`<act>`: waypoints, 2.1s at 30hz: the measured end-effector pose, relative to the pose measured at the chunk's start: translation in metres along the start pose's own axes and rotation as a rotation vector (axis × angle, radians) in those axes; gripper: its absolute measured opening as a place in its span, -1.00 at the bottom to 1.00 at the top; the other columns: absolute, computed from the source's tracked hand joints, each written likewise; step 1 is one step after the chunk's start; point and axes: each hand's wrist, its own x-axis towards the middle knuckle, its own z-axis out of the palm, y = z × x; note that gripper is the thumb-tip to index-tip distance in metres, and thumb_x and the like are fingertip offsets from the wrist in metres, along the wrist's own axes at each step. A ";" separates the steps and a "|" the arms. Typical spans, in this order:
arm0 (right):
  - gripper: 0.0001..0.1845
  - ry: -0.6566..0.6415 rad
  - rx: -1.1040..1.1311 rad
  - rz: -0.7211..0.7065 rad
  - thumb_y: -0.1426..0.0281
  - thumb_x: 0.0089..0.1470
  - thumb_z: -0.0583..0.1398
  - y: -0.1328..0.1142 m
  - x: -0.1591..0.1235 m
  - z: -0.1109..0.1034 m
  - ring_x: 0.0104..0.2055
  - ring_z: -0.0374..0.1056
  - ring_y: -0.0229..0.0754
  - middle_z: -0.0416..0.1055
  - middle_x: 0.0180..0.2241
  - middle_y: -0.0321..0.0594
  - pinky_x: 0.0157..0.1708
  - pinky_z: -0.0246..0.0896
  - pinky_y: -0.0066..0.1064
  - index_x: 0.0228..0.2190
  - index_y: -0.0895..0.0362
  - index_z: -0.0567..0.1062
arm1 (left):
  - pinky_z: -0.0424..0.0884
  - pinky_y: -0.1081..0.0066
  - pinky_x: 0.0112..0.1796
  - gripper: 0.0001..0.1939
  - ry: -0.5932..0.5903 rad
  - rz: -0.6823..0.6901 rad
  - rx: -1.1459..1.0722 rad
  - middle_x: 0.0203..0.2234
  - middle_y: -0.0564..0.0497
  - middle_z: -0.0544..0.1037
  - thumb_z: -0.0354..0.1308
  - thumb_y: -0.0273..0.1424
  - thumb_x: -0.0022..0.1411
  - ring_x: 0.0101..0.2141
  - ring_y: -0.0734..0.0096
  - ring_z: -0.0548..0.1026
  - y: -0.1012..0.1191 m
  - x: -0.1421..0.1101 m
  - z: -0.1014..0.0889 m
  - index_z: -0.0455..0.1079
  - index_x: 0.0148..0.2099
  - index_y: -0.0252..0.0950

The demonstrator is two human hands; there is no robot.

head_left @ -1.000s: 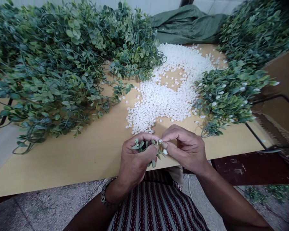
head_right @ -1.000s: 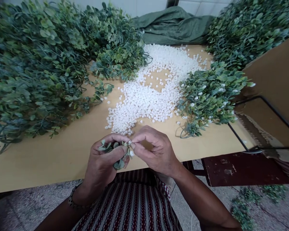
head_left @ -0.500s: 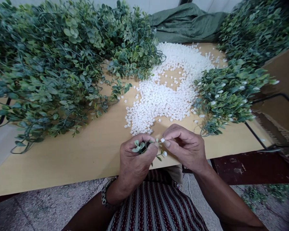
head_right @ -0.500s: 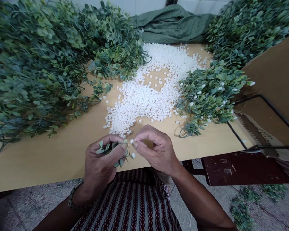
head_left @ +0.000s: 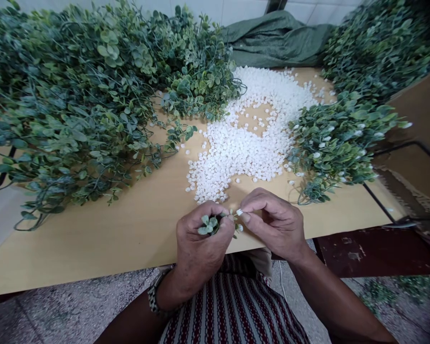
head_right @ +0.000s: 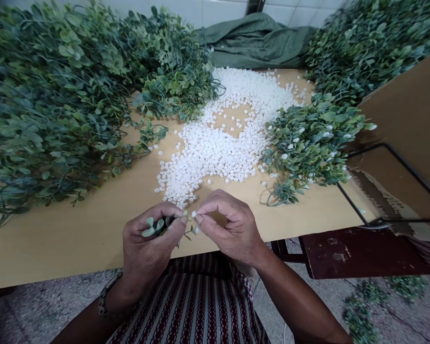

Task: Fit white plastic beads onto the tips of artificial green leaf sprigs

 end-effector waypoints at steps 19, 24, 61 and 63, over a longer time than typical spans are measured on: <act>-0.86 -0.010 -0.032 -0.022 0.61 0.03 0.20 0.003 -0.003 0.001 -0.43 0.32 -0.32 0.38 -0.48 -0.31 -0.43 0.25 -0.44 -0.40 0.14 0.44 | 0.14 0.54 -0.60 -0.84 -0.076 0.140 0.109 -0.69 0.17 0.25 0.09 -0.59 0.01 -0.64 0.61 0.17 0.002 0.000 -0.005 0.28 -0.57 -0.31; -0.88 -0.029 -0.068 -0.061 0.62 0.04 0.19 0.002 -0.001 -0.001 -0.42 0.32 -0.32 0.38 -0.49 -0.27 -0.43 0.26 -0.45 -0.40 0.17 0.44 | 0.17 0.55 -0.57 -0.83 -0.100 0.220 0.171 -0.67 0.17 0.26 0.08 -0.63 0.02 -0.62 0.62 0.20 -0.003 0.001 -0.006 0.28 -0.55 -0.32; -0.89 -0.068 -0.239 -0.206 0.63 0.03 0.19 0.010 -0.008 -0.003 -0.43 0.34 -0.23 0.41 -0.48 -0.15 -0.47 0.31 -0.37 -0.37 0.23 0.45 | 0.18 0.56 -0.56 -0.81 -0.168 0.301 0.191 -0.64 0.18 0.28 0.06 -0.68 0.02 -0.60 0.63 0.22 -0.013 0.008 -0.003 0.29 -0.52 -0.31; -0.89 -0.074 -0.266 -0.207 0.62 0.05 0.18 0.009 -0.008 -0.004 -0.43 0.34 -0.23 0.41 -0.48 -0.18 -0.46 0.31 -0.37 -0.36 0.21 0.45 | 0.20 0.55 -0.56 -0.81 -0.162 0.302 0.214 -0.65 0.18 0.29 0.07 -0.66 0.03 -0.60 0.61 0.23 -0.012 0.008 -0.003 0.28 -0.52 -0.30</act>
